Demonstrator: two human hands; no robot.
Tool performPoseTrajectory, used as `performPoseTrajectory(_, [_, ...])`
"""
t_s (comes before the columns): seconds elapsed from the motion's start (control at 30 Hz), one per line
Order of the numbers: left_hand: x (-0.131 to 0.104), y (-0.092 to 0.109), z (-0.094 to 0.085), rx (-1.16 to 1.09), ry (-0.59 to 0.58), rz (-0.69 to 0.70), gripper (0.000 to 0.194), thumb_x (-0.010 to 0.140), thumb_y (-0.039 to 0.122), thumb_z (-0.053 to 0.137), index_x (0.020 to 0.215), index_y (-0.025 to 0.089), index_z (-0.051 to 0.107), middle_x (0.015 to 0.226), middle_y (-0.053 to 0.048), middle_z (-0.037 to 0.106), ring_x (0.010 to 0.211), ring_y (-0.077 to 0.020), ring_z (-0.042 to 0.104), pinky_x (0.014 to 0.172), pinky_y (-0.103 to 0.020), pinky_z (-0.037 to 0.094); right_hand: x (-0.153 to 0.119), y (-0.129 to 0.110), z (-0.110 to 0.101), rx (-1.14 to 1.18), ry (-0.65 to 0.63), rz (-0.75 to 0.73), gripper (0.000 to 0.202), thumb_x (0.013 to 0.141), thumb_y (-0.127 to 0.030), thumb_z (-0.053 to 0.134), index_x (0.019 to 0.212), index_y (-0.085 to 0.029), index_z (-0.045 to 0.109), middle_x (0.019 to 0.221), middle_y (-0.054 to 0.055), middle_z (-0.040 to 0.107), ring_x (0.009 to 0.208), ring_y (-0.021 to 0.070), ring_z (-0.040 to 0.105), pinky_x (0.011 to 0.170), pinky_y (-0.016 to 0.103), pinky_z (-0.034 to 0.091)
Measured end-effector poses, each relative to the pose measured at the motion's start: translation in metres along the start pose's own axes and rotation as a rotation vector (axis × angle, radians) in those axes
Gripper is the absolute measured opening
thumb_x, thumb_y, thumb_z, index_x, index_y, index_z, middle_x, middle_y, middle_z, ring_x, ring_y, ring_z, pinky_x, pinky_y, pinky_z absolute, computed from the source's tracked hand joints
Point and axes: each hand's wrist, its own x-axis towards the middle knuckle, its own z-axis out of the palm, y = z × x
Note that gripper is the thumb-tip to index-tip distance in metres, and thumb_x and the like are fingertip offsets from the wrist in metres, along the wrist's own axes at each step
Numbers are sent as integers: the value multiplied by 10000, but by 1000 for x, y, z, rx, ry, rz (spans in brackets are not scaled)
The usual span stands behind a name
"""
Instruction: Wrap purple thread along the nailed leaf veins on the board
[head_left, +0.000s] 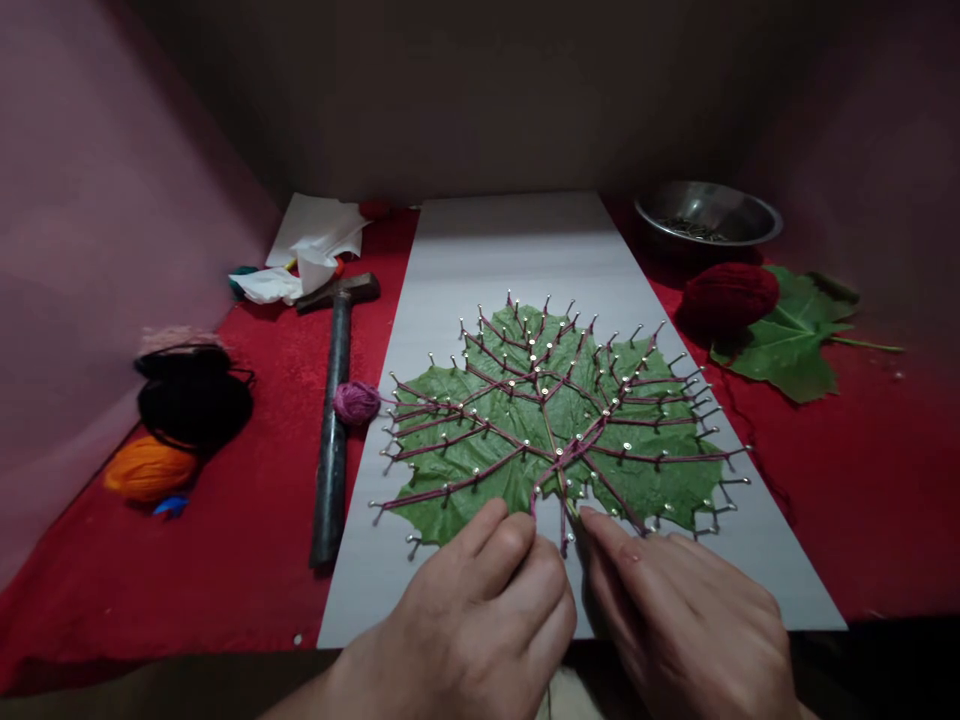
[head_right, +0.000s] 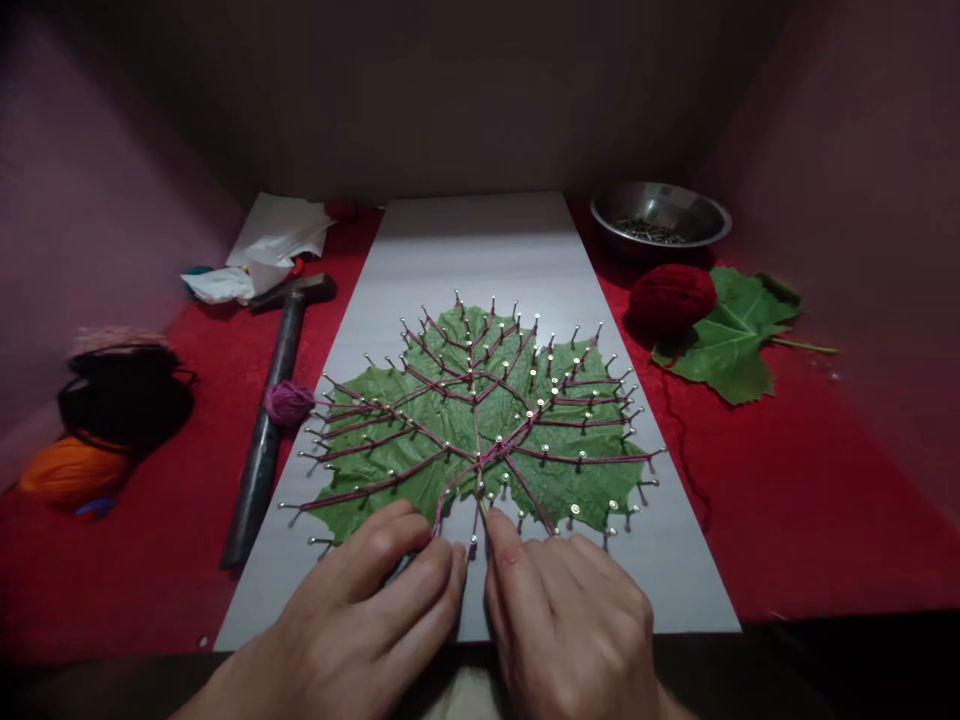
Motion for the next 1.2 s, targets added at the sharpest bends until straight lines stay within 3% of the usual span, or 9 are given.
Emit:
performPoseTrajectory(0.33, [0,-3,1,-8,13,29,229,918,152,439,951,92,657,949,-91,620,937,-237,530,962,-439,440,-6,4,1,64,-17,-20,321,913,-112,523,1217,-61,615,580,-7,523,553,111,459,579,298,317])
performPoseTrajectory(0.5, [-2,-5,0,-9,16,66,267,917,161,419,1005,82,658,998,-110,627,955,-242,536,957,-434,459,-6,4,2,110,-16,-20,299,896,-102,523,1168,-65,640,584,-7,493,546,115,432,565,296,313])
performPoseTrajectory(0.77, [-4,0,-3,-76,-17,1,290,943,140,372,1027,79,643,1001,-93,613,1025,-240,509,1044,-423,400,-8,4,-8,270,2,-45,318,835,-32,547,1150,-39,589,616,16,546,574,127,448,542,295,321])
performPoseTrajectory(0.93, [-7,0,-1,-93,-24,-18,264,934,135,400,1026,72,639,986,-88,606,1040,-243,507,1078,-430,372,-7,2,-7,180,-82,-161,317,836,-81,531,1128,-5,626,595,14,482,568,139,408,531,312,282])
performPoseTrajectory(1.2, [-12,2,-1,-51,-2,9,284,913,124,435,1114,44,620,1007,-112,630,1013,-234,539,1051,-455,422,-2,0,-6,88,-110,-173,277,867,-109,511,1079,-8,657,604,31,518,590,152,422,570,329,297])
